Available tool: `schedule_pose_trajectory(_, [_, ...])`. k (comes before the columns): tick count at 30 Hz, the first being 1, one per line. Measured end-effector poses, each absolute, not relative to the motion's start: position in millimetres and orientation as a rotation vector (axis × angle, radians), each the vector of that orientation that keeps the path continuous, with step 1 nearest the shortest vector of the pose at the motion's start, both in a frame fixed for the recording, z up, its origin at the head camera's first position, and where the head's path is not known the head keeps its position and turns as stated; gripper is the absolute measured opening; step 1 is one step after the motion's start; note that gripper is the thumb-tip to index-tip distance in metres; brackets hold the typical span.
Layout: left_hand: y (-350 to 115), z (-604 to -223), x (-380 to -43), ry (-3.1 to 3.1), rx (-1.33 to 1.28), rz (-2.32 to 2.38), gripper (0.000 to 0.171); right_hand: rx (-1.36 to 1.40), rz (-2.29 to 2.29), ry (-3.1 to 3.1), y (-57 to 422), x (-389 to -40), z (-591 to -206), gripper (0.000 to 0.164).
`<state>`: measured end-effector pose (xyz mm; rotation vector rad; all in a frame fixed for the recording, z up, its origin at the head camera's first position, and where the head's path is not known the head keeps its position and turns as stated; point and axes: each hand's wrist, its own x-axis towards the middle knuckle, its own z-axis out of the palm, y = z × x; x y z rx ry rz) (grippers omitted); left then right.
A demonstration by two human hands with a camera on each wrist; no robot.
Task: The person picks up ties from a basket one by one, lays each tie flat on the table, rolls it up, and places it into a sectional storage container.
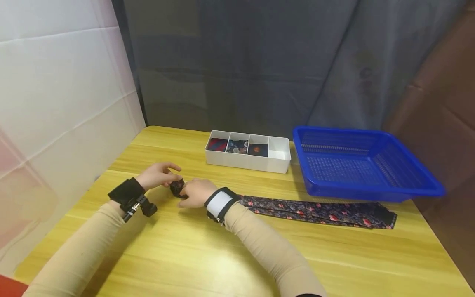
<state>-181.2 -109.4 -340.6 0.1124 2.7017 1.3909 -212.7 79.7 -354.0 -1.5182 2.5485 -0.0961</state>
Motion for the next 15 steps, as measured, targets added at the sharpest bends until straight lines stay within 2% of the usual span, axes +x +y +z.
schedule_pose_trajectory(6, [-98, -345, -185, 2.638, 0.235, 1.435, 0.037, -1.52, -0.216, 2.537, 113, -221, -350, 0.039])
schedule_pose_trajectory(11, [-87, -348, -190, 2.576, 0.295, 1.447, 0.033, -1.565, -0.337, 2.586, 130, -215, -344, 0.035])
schedule_pose_trajectory(15, [-77, -351, -192, 2.536, 0.329, 1.44, 0.031, -1.673, -0.336, 2.596, 133, -206, -345, 0.039])
